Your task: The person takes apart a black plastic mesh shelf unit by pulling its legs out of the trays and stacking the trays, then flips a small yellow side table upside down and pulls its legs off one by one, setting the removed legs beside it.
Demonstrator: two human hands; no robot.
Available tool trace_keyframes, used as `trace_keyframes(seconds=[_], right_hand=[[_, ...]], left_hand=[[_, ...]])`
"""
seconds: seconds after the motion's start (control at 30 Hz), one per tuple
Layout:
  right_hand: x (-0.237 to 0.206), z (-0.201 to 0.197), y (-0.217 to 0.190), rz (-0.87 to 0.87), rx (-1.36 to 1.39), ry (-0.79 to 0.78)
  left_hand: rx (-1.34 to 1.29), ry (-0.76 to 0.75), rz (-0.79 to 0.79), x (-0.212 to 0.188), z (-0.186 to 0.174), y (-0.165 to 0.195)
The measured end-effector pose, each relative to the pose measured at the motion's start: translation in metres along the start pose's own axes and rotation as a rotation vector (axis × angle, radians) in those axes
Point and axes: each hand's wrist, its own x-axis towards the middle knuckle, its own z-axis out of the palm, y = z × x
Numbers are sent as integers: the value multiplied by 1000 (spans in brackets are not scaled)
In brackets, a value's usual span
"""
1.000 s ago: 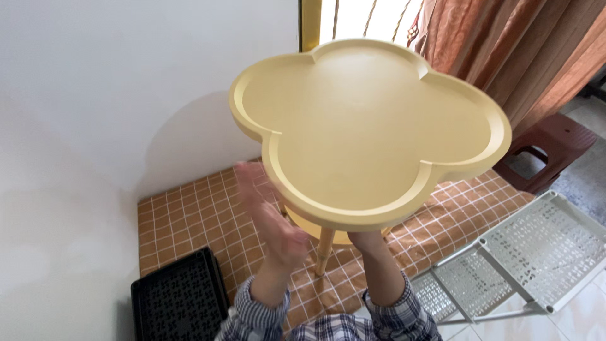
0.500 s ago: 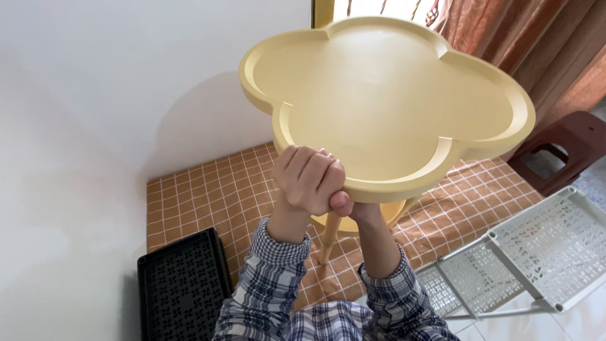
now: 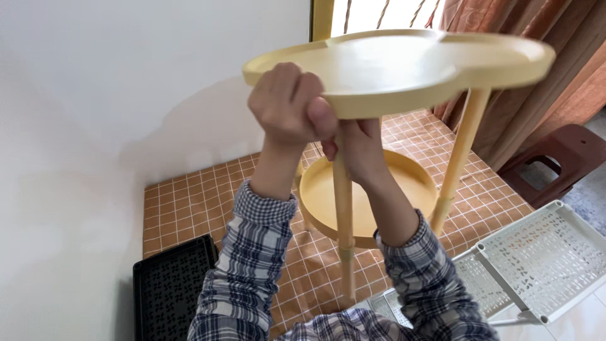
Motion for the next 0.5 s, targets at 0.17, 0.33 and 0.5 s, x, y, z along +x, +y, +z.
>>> trace_keyframes(seconds=[0.17,0.33,0.5], right_hand=[[13,34,-24,46,-215,-261],[19,60,-15,83,-337,-376],[20,82,4,176,-302,-375]], left_hand=[[118,-41,-165,-20,-29,-24],[182,-149,-190,-34,-63,-38],[279,-273,-128,-33,-86,-51]])
